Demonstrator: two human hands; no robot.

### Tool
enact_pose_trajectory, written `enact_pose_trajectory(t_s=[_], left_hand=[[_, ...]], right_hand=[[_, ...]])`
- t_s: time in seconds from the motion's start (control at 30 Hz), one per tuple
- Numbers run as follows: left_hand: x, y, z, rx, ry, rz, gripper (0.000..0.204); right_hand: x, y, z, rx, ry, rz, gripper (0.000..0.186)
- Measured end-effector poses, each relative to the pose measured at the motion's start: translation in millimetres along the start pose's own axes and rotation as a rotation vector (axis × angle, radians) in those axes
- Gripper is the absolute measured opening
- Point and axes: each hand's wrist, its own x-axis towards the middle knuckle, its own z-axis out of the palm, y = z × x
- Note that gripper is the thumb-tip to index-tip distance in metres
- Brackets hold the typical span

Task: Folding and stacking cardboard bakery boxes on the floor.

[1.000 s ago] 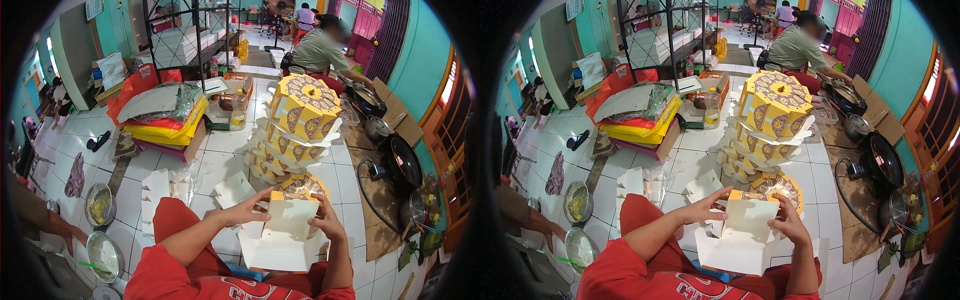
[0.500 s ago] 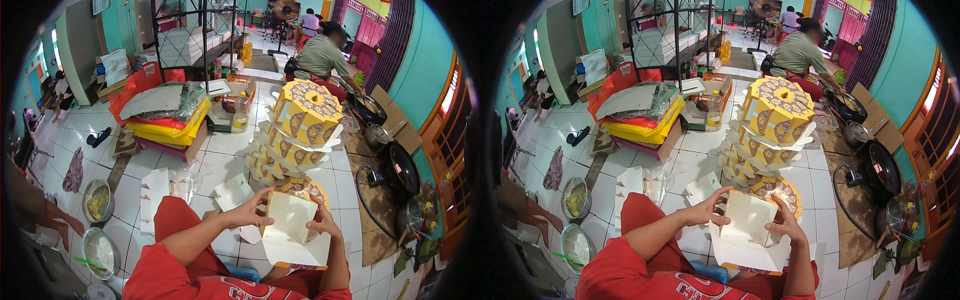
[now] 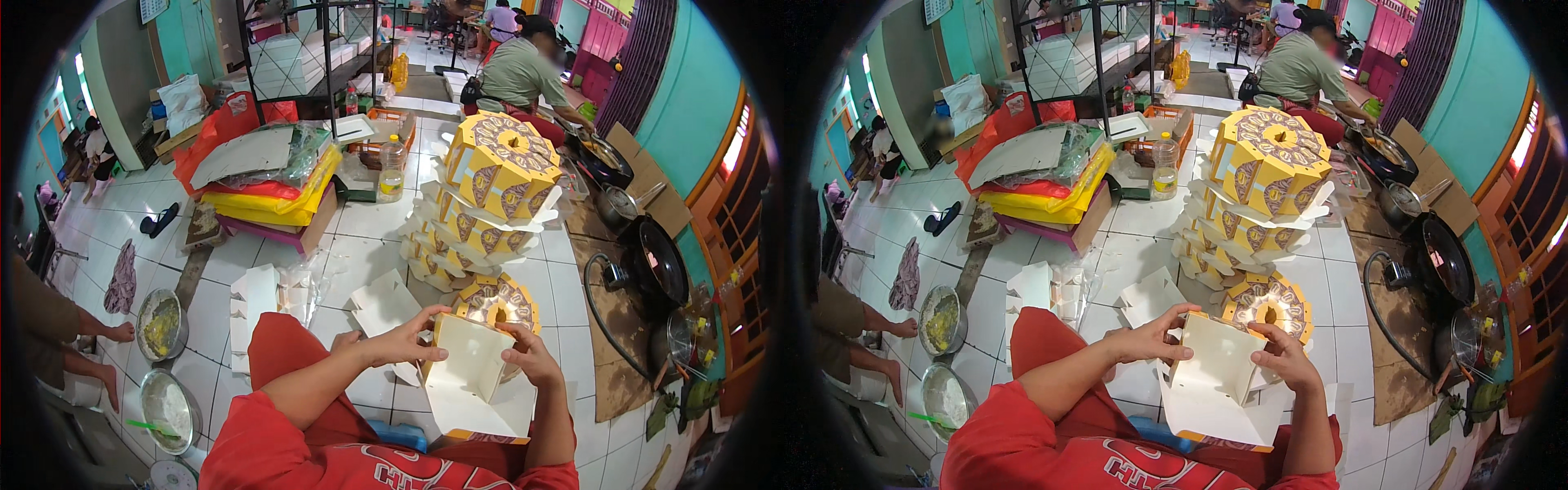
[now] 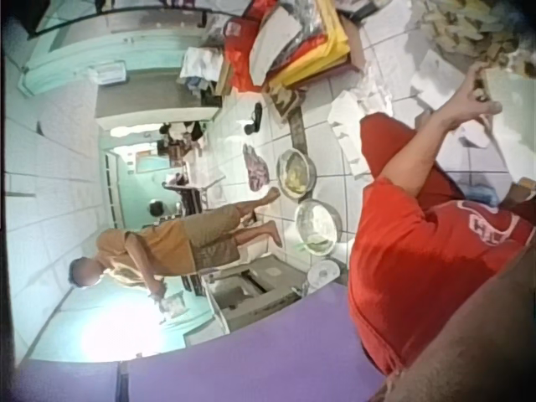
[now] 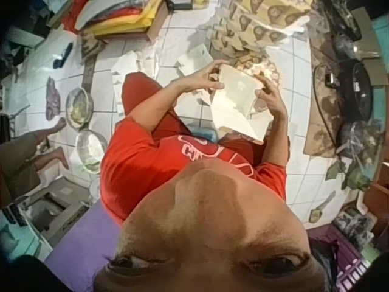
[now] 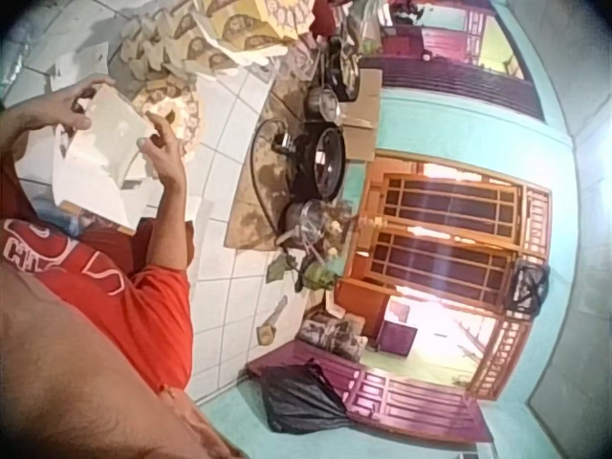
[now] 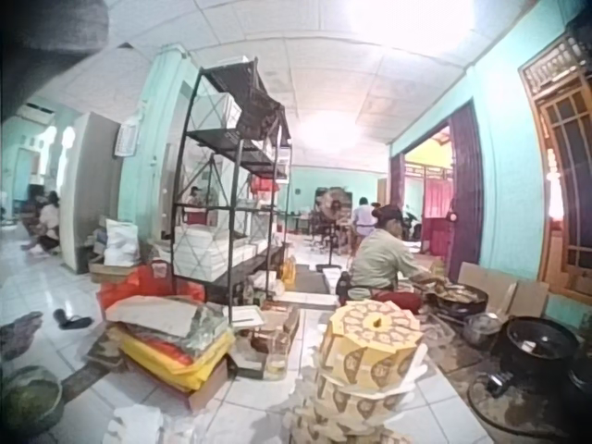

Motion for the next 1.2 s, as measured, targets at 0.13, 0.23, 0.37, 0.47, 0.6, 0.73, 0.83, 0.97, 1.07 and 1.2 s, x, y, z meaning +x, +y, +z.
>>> enact_pose_trajectory(t_s=[0.13,0.23,0.37,0.47,0.6,0.73,0.83,0.97,1.07,1.2], left_hand=[[3,-2,-1,0.026,0.019,-0.012,0.079],[6,-5,0,0.073,-0.004,-0.035,0.079],[11,-13,0,0.162,-0.064,0.017,0.081],[21,-20,-1,0.206,-0.051,0.045,0.075],[34,-25,-3,0.266,0.199,-0.072,0.060],[39,-31,2,0.271,0.294,-0.130,0.056],[43,-38,9,0.432,0.238,-0.133,0.056],[50,-58,15,0.527,0.173,-0.120,0.059],[62,-79,12,0.647,0.153,-0.110,0.059],[102,-108,-7,1.040,0.072,-0.011,0.061]], right_hand=[[-3,0,4,-0.023,0.010,0.004,0.052],[-8,-1,4,0.019,-0.011,-0.025,0.049],[-19,2,-1,-0.133,0.028,0.039,0.046],[-30,10,-15,-0.220,0.039,0.025,0.048],[-65,8,-60,-0.518,0.346,-0.043,0.045],[-116,5,-93,-0.479,0.746,0.055,0.043],[-133,20,-103,-0.504,0.836,0.125,0.044],[-127,49,-106,-0.650,0.814,0.158,0.048],[-108,68,-99,-0.666,0.726,0.145,0.048],[-63,97,-73,-0.592,0.539,0.123,0.051]])
